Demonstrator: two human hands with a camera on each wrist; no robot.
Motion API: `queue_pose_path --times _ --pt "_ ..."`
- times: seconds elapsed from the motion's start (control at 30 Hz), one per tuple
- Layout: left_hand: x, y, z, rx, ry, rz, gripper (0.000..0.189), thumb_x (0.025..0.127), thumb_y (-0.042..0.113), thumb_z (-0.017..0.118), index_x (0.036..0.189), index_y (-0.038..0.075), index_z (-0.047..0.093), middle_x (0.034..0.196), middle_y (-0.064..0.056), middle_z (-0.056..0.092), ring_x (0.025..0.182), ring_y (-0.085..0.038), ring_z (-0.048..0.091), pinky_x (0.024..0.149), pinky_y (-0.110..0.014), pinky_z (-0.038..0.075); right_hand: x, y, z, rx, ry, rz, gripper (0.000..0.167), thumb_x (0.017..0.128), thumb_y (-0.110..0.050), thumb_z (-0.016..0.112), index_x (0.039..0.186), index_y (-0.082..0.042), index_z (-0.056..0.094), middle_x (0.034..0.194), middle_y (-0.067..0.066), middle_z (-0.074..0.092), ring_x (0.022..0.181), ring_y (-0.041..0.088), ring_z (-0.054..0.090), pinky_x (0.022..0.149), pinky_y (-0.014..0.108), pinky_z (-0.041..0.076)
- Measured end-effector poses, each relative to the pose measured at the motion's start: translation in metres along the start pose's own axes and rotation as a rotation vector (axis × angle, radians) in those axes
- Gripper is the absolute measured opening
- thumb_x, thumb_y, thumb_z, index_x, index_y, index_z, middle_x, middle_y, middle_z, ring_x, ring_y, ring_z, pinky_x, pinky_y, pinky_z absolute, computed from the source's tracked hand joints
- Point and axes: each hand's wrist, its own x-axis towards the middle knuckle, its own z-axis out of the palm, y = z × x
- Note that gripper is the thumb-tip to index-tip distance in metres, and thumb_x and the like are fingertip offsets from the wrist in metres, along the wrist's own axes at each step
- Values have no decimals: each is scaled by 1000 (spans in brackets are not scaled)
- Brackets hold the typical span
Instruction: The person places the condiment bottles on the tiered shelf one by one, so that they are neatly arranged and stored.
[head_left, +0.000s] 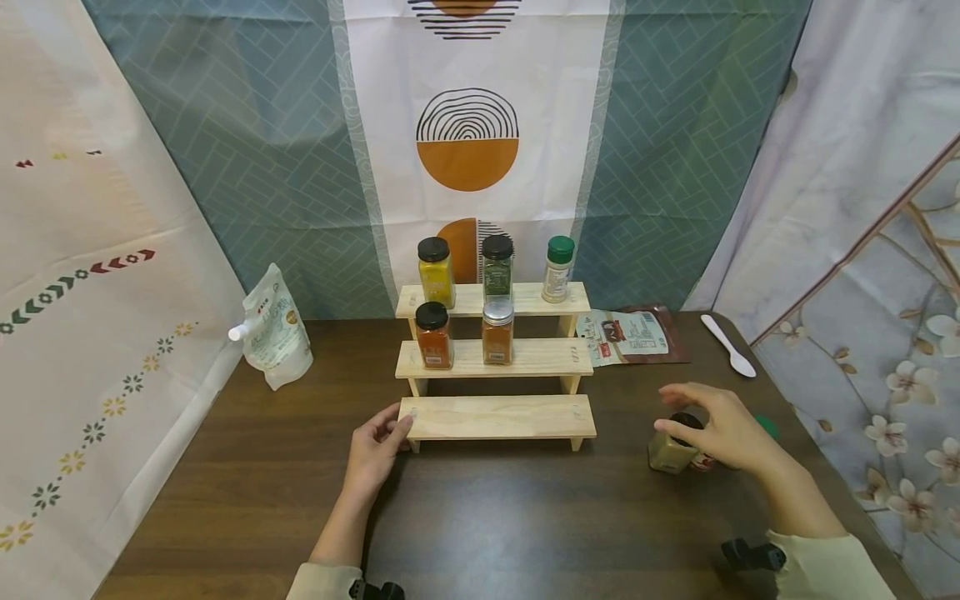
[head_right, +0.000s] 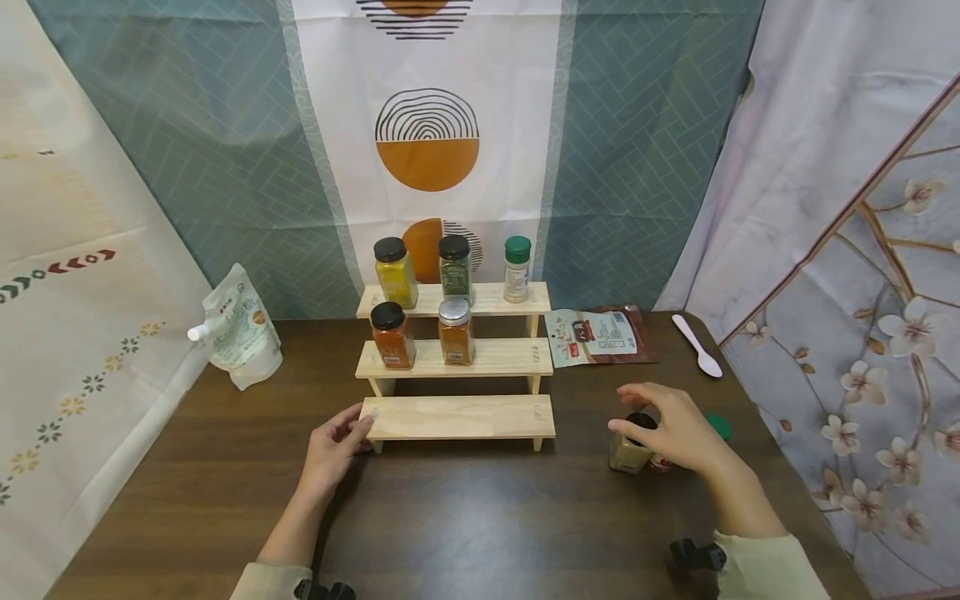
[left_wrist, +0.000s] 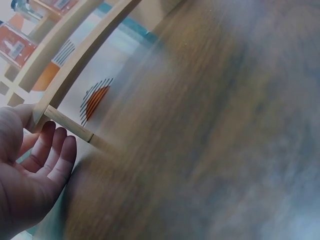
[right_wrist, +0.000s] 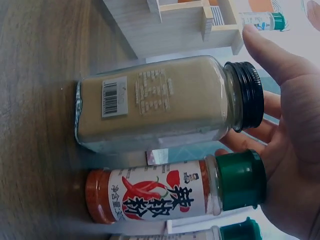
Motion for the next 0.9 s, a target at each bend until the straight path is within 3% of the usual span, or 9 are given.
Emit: queue_pose_path --times 0.27,0.47,0.73,0.9 --pt "0 -1 0 -4 -4 -2 44 98 19 71 135 -4 61 90 -13 67 75 -14 67 69 -26 59 -6 4 -3 9 -27 -6 63 70 -32 95 121 -8 69 103 2 73 94 12 66 79 44 56" --pt "0 0 0 -11 -6 -4 44 98 18 71 135 -4 60 91 -13 67 75 -14 66 69 -26 59 -12 4 -7 0 -49 17 64 68 -38 95 120 -8 70 109 4 73 97 12 64 78 49 57" --pt "0 0 0 -10 -4 5 45 98 19 71 135 -4 60 91 -14 68 75 -14 67 70 -27 59 -15 6 -8 -33 10 -26 55 63 -36 98 107 -13 74 98 -5 72 82 7 62 66 29 53" --pt "0 0 0 -13 -7 5 45 98 19 71 135 -4 60 91 -14 68 76 -14 67 69 -27 59 -16 7 -5 -35 52 -74 53 63 -31 98 106 -12 75 94 -8 71 79 5 61 63 27 53"
